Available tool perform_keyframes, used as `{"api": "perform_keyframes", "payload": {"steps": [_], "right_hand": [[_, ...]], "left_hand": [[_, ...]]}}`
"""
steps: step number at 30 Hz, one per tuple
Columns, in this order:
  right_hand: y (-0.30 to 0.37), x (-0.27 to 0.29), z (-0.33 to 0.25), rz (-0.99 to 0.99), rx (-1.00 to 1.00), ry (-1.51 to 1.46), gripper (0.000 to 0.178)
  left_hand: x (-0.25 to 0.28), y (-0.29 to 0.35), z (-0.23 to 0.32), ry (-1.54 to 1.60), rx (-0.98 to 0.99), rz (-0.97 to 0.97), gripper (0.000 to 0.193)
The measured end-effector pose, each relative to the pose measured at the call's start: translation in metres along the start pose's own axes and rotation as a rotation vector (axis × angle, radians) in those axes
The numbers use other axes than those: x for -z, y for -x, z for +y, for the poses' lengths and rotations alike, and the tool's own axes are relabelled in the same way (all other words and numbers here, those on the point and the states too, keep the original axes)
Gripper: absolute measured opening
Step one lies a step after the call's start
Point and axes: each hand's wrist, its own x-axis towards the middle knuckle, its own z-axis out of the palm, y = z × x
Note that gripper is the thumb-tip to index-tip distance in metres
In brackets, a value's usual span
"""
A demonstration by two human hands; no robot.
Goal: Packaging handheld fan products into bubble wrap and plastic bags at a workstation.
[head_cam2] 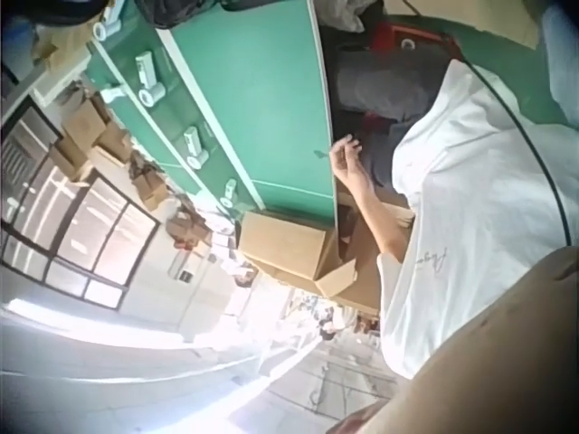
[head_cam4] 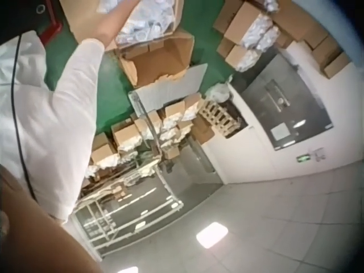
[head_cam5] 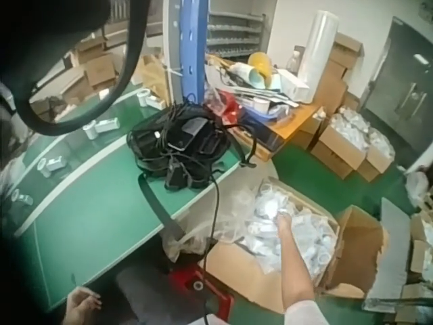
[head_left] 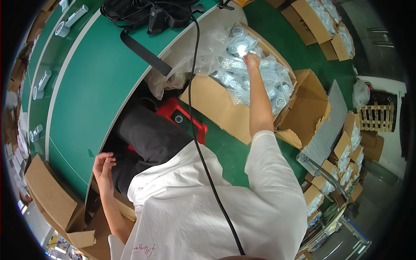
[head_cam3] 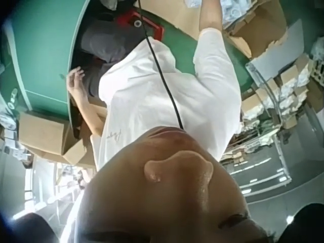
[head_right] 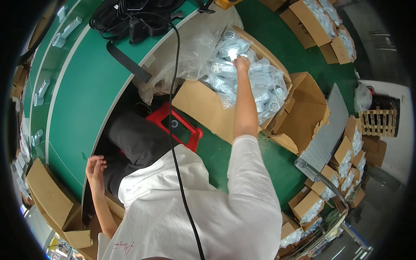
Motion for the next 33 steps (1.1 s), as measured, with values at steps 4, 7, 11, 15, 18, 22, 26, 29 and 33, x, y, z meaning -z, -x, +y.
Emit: {"api": "perform_keyframes", "payload": {"steps": [4,7,11,15,18,22,26,29,33], "right_hand": [[-0.02,-0.053,-0.004,0.219,-0.185,0.027,0.05],[-0.016,-0.079,-0.008,0.302,-0.331,0.198,0.06],[-0.032,-0.084,-0.005,0.398,-0.19,0.642,0.066],[-0.031,-0.086,0.008,0.442,-0.207,0.679,0.065],[-0.018,-0.08,0.002,0.489,-0.241,0.566,0.063],[0.011,-0.066,0.011,0.296,-0.215,-0.321,0.043],[0.036,-0.005,0.014,-0.033,-0.365,-0.406,0.037],[0.081,0.023,0.013,-0.114,-0.407,-0.573,0.041],[0.203,0.008,-0.012,-0.067,-0.043,-0.272,0.067]], "left_hand": [[0.011,0.035,-0.012,-0.023,0.119,0.141,0.012],[0.03,0.077,-0.036,-0.121,0.156,0.263,0.011],[0.084,0.121,-0.091,0.123,0.199,0.45,0.011],[0.065,0.137,-0.105,0.246,0.192,0.629,0.012],[0.065,0.138,-0.122,0.321,0.167,0.71,0.013],[0.113,0.14,-0.164,0.386,0.291,0.766,0.014],[0.109,0.102,-0.119,0.293,0.19,0.644,0.015],[0.106,0.081,-0.089,0.243,0.145,0.613,0.015],[0.102,0.055,-0.073,0.21,0.096,0.645,0.015]]}}
